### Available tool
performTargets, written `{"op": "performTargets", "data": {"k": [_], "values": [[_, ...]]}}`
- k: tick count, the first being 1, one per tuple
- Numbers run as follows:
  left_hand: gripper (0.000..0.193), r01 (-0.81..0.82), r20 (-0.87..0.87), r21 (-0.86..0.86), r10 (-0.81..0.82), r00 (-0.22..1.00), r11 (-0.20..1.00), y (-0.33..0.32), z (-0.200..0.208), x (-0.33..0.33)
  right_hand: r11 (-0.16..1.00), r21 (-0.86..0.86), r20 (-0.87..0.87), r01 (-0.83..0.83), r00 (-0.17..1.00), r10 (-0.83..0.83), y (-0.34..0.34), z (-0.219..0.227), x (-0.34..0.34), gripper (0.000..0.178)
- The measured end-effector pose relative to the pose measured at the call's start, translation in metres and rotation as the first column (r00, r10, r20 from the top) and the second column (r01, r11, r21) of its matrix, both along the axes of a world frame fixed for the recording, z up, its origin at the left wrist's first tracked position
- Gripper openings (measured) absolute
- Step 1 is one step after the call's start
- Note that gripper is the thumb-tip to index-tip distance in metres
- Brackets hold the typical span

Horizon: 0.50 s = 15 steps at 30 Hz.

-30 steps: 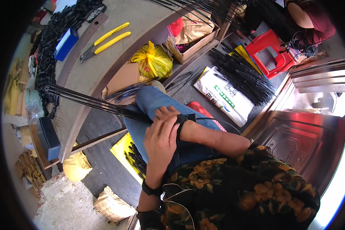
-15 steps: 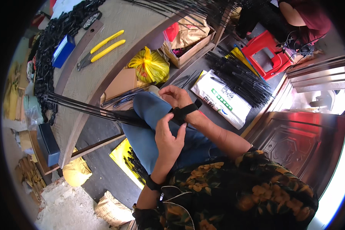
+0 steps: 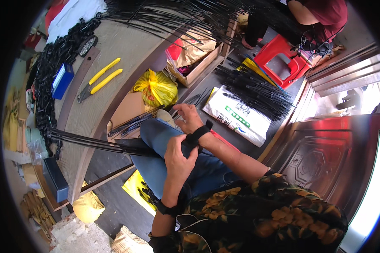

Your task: Assembling and inspecting umbrella ribs and components at a factory workbench.

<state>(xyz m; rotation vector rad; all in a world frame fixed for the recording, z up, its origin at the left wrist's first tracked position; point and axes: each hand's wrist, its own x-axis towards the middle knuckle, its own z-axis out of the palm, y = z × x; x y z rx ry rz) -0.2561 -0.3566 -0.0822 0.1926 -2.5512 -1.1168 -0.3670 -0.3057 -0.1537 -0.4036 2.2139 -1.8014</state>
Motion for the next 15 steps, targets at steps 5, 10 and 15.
{"op": "performTargets", "data": {"k": [5,10,15], "values": [[0.041,0.026,-0.048,-0.116,-0.032,0.998,0.993,0.012,0.004,0.002,0.990,0.058,-0.076,0.128,0.989,-0.124,-0.022,0.007,-0.011,0.039],[0.043,0.086,-0.049,-0.053,-0.089,0.995,0.995,0.008,0.013,-0.001,0.712,-0.635,0.718,0.300,0.570,0.399,-0.022,0.030,-0.024,0.024],[0.043,0.061,-0.035,-0.054,-0.063,0.997,0.997,0.007,0.015,0.001,0.654,-0.670,0.618,0.351,0.752,0.229,-0.035,0.043,-0.026,0.012]]}}
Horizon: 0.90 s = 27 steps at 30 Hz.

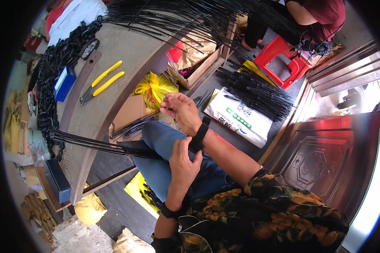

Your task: Assembling and inspecting umbrella ribs and components at a factory workbench.

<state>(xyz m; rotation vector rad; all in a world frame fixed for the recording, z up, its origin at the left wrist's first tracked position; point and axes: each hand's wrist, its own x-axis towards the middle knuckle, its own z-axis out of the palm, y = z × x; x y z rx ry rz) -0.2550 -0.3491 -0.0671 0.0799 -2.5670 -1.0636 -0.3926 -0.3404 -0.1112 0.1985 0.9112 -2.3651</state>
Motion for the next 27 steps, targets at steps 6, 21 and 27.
{"op": "performTargets", "data": {"k": [6,21,27], "values": [[0.040,-0.056,0.016,0.081,0.055,0.998,0.995,0.006,0.002,0.002,0.570,0.458,-0.829,0.683,0.096,0.550,-0.009,0.014,-0.003,0.014],[0.044,0.017,-0.013,0.263,-0.014,1.000,0.965,0.001,-0.001,0.004,0.977,-0.210,0.085,0.030,0.996,-0.013,-0.013,0.022,-0.039,0.014],[0.041,0.031,0.022,0.253,-0.037,0.999,0.967,0.000,-0.001,0.014,0.506,0.582,-0.801,0.637,0.557,0.221,-0.029,0.035,-0.025,0.014]]}}
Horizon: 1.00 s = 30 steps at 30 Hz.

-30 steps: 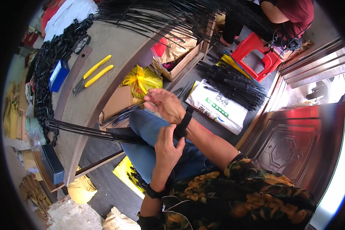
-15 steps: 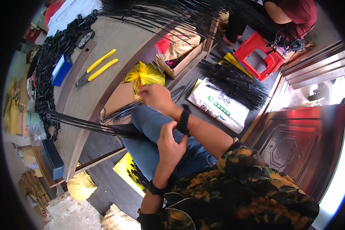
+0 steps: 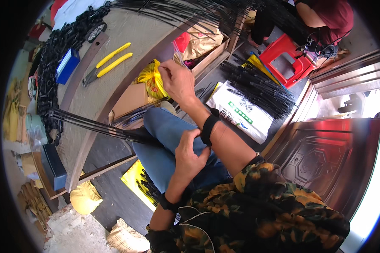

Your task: Assembling and inspecting umbrella ribs and components at a factory workbench.

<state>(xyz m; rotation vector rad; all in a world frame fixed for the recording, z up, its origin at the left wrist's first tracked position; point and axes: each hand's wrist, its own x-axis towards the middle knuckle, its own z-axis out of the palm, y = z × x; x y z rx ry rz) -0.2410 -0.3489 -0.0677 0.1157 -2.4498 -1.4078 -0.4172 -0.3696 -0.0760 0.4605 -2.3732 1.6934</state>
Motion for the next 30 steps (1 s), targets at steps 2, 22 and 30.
{"op": "performTargets", "data": {"k": [2,22,30], "values": [[0.041,0.022,0.014,0.021,-0.023,1.000,1.000,-0.003,0.006,-0.004,0.960,-0.165,-0.129,-0.225,0.970,0.205,-0.002,0.008,0.000,0.017],[0.037,0.236,0.033,0.605,-0.320,0.947,0.760,-0.041,0.027,0.007,-0.670,-0.736,-0.634,0.097,0.250,0.732,0.100,0.135,0.009,0.023],[0.016,-0.135,0.064,0.563,0.120,0.991,0.815,-0.050,0.040,0.013,0.322,-0.833,0.197,-0.449,0.302,0.933,0.053,0.107,0.041,0.030]]}}
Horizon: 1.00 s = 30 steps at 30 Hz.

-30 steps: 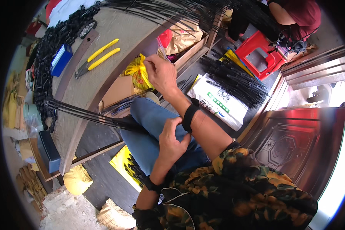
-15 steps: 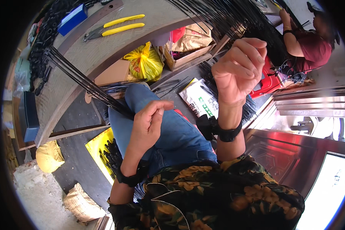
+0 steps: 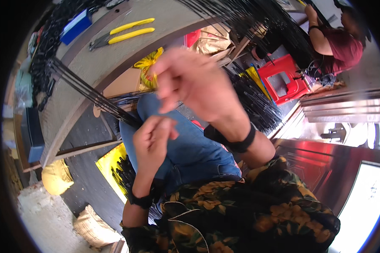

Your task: Assembling and inspecting umbrella ribs and components at a factory workbench.

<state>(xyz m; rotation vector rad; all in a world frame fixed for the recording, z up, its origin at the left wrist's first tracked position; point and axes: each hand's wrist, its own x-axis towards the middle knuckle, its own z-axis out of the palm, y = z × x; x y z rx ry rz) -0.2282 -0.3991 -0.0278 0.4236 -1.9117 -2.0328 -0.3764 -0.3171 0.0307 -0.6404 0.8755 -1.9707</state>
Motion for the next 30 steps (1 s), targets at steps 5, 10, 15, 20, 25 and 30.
{"op": "performTargets", "data": {"k": [5,10,15,20,25,30], "values": [[0.011,-0.016,-0.065,-0.272,-0.002,0.998,0.962,0.003,0.030,0.004,0.868,0.209,-0.978,0.451,0.094,0.187,-0.020,-0.074,0.006,0.019],[0.032,0.128,-0.064,-0.650,-0.222,0.973,0.749,0.028,0.016,-0.020,0.694,0.548,-0.709,0.468,-0.180,0.681,-0.032,-0.125,0.027,0.021],[0.036,0.174,-0.070,-0.752,-0.341,0.937,0.635,0.038,0.002,-0.027,0.667,0.642,-0.725,0.377,0.014,0.689,-0.031,-0.141,0.035,0.024],[0.025,0.153,-0.134,-0.777,-0.397,0.908,0.611,0.035,-0.002,-0.034,0.815,0.514,-0.851,0.267,0.281,0.444,0.043,-0.142,0.049,0.024],[0.007,0.139,-0.057,-0.663,-0.235,0.970,0.735,0.035,-0.001,-0.029,0.933,0.309,-0.825,0.185,0.540,0.167,0.022,-0.156,0.076,0.025],[0.007,0.141,0.053,-0.433,-0.131,0.990,0.890,0.036,0.002,-0.033,0.979,0.072,-0.656,0.189,0.749,-0.097,0.022,-0.167,0.091,0.025]]}}
